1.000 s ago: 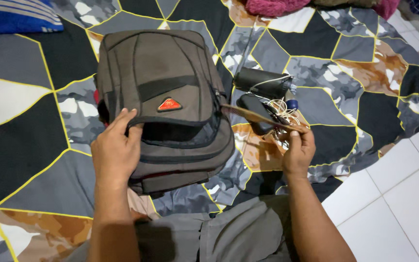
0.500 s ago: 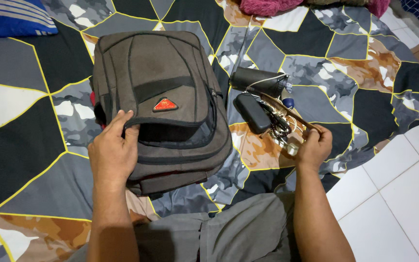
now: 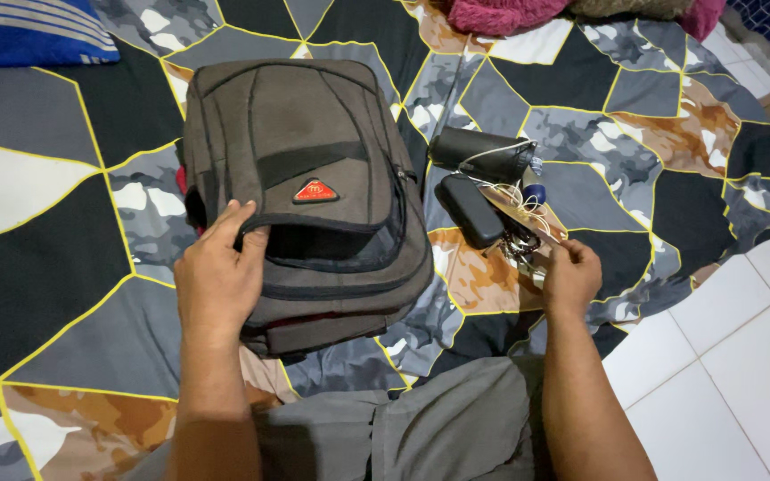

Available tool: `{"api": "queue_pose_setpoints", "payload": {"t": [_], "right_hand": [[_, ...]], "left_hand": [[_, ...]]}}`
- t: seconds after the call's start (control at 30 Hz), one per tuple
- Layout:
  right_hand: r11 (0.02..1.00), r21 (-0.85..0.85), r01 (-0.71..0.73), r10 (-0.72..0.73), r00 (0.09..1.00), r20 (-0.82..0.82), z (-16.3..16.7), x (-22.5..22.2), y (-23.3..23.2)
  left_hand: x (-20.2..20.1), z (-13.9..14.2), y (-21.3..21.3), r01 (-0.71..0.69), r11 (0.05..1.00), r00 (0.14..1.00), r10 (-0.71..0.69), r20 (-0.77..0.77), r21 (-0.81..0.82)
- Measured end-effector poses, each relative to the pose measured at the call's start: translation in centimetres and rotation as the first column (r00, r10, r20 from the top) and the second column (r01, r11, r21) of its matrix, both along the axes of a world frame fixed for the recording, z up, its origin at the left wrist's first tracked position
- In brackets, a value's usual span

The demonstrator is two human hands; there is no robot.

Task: The person sits beside a bed and unzips a backpack, then removes items one at a time including a water bottle, charging cables, a wallet, a cap, and clothing, placing them on the bed next to the bag.

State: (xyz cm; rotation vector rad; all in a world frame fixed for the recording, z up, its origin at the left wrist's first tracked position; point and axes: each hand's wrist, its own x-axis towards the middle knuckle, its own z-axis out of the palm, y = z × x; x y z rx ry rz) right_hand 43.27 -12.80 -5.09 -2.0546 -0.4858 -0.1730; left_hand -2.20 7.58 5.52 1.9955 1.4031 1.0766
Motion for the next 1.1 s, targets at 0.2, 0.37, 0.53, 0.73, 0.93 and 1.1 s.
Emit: {"api": "queue_pose_setpoints", "payload": {"t": [0.2,0.37,0.53,0.73,0.93,1.1], "right_hand": [[0.988,-0.148,0.038,-0.043,0.999,-0.028,0.8,-1.1,0.3],[0.978,-0.206,0.042,-0.017,0.993,0.118,-0.3,-0.1,0.1],[0.962,-0.259,0.088,0.073,0.830,0.553,0.1,-0.9,0.4],[0.862,-0.196,-0.467,0.496,0.696,0.519,3.6,-11.0,3.0],[0.552,-0.282,-0.784,0.818,0.444,0.366,7.4,-20.8,6.3],[0.375,-0.400,-0.836,0.916,0.269,0.297,9.0,-24.6,10.6]], "left_hand": [[-0.3,-0.1,0.3,-0.007,0.999,1.000,0.006,-0.012,-0.044],[-0.4,-0.3,0.5,-0.030,0.999,1.000,0.030,-0.002,0.023],[-0.5,-0.5,0.7,-0.026,1.000,0.999,0.026,0.029,0.015],[-0.8,-0.3,1.0,-0.077,0.996,0.996,0.078,0.031,-0.050],[-1.0,0.7,0.9,-0.103,0.970,0.991,0.082,-0.101,-0.221],[-1.0,1.0,0.4,-0.078,0.996,0.997,0.078,-0.006,-0.038]]}}
